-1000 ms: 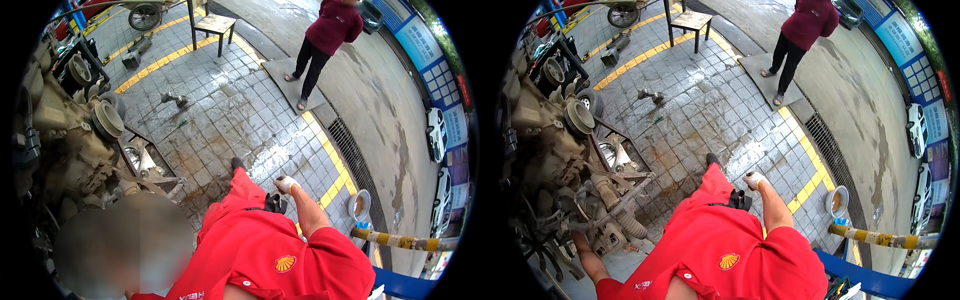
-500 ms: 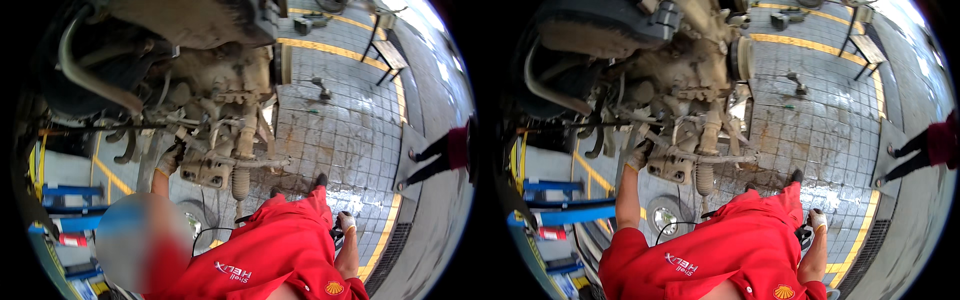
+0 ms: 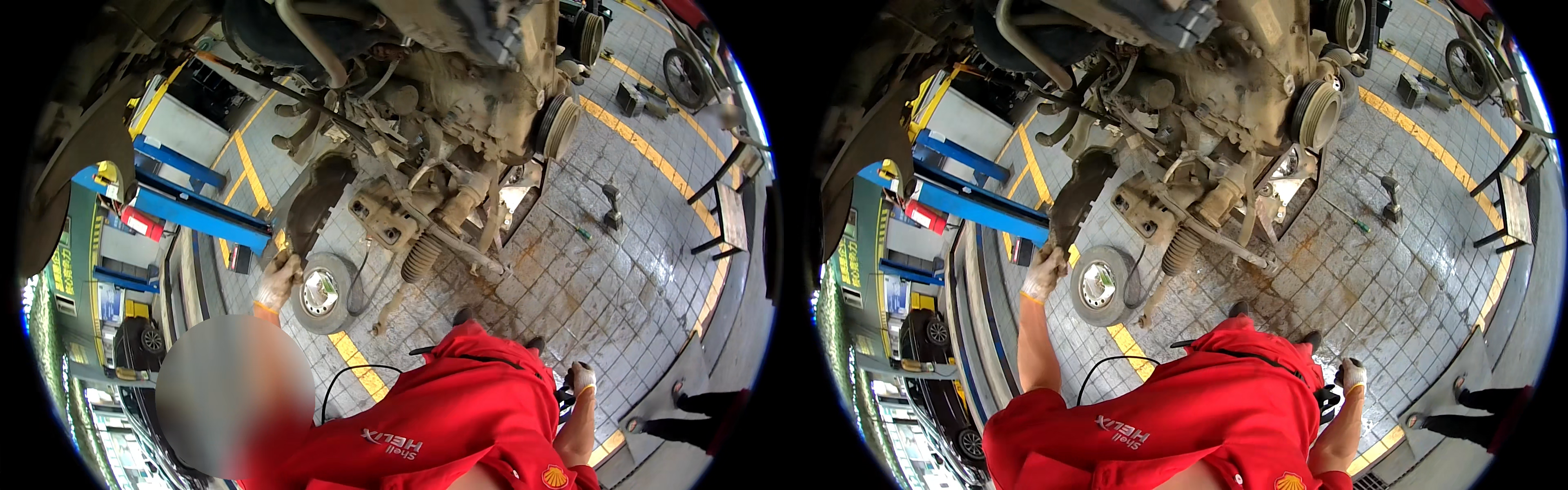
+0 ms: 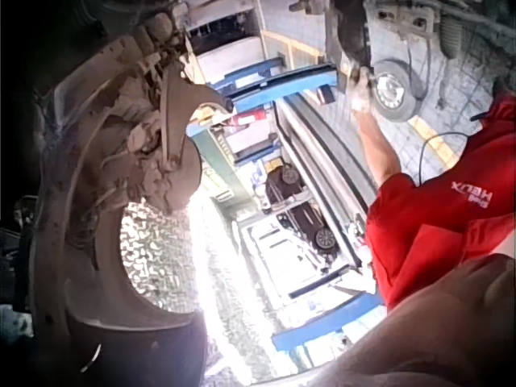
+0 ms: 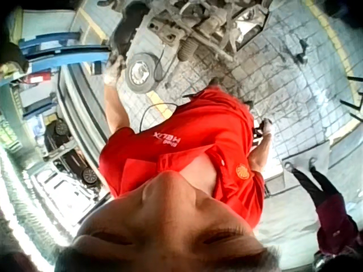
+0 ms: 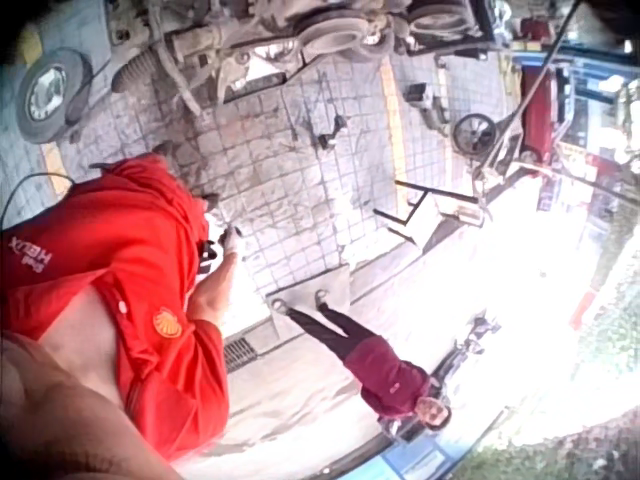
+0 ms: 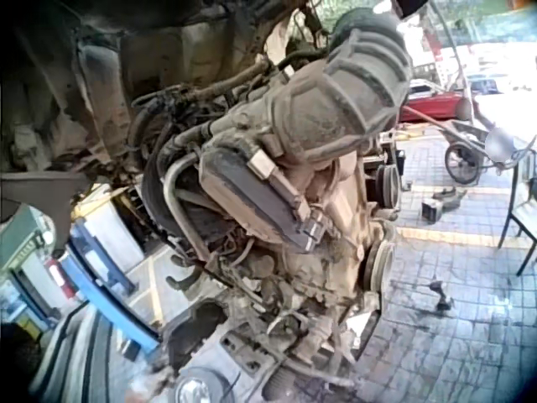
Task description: The person works underneath a vehicle elevated on a lift, using a power drill to remove bolts from the engine or transmission assembly. They walk to a tool cart to retrieve a socket and return to the vehicle to continue the disassembly process.
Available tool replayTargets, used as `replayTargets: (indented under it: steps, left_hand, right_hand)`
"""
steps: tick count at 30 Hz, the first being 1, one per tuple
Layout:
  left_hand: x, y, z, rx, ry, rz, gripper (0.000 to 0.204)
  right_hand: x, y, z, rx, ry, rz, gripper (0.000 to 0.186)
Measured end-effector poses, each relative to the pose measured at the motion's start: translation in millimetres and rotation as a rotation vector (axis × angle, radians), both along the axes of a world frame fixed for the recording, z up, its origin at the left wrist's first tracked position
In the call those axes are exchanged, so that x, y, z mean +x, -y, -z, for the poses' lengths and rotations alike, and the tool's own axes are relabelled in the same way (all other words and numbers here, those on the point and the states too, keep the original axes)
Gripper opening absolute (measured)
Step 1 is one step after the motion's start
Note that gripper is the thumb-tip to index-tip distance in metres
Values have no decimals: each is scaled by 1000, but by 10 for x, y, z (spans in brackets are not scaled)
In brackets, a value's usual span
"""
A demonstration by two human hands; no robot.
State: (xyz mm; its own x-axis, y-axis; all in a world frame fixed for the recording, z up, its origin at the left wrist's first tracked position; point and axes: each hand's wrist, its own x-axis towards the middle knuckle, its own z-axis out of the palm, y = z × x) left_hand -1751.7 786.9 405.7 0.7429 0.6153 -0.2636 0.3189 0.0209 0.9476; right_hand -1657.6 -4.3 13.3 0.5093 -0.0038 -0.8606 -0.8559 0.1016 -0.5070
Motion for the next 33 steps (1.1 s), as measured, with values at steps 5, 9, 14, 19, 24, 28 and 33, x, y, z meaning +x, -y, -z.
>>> replayTargets:
  steps: [5,9,14,19,24,28,33]
  left_hand:
    - [-429,602,-68,-113,104,149,15]
    - [-132,1442,46,-193,39,289,26]
    - [1071,3273,440,-450,-254,417,27]
    - [2020,4431,1642,-850,-190,284,12]
    - [2893,4708,2846,-907,-206,60,16]
    - [3657,4821,3370,-776,-267,-153,21]
    - [4479,4496,4077,-583,-358,-183,26]
  right_hand:
    - [594,310,-300,-168,135,-194,20]
    - [738,550,-373,-131,102,-149,19]
    - [404,913,-283,-118,49,-21,14]
    - [-244,1319,-256,-65,12,22,16]
    - [-1125,1832,-219,-167,-104,141,13]
    - [-1696,2028,-263,-131,-314,306,14]
    - [-1705,1743,-593,-245,-316,352,27]
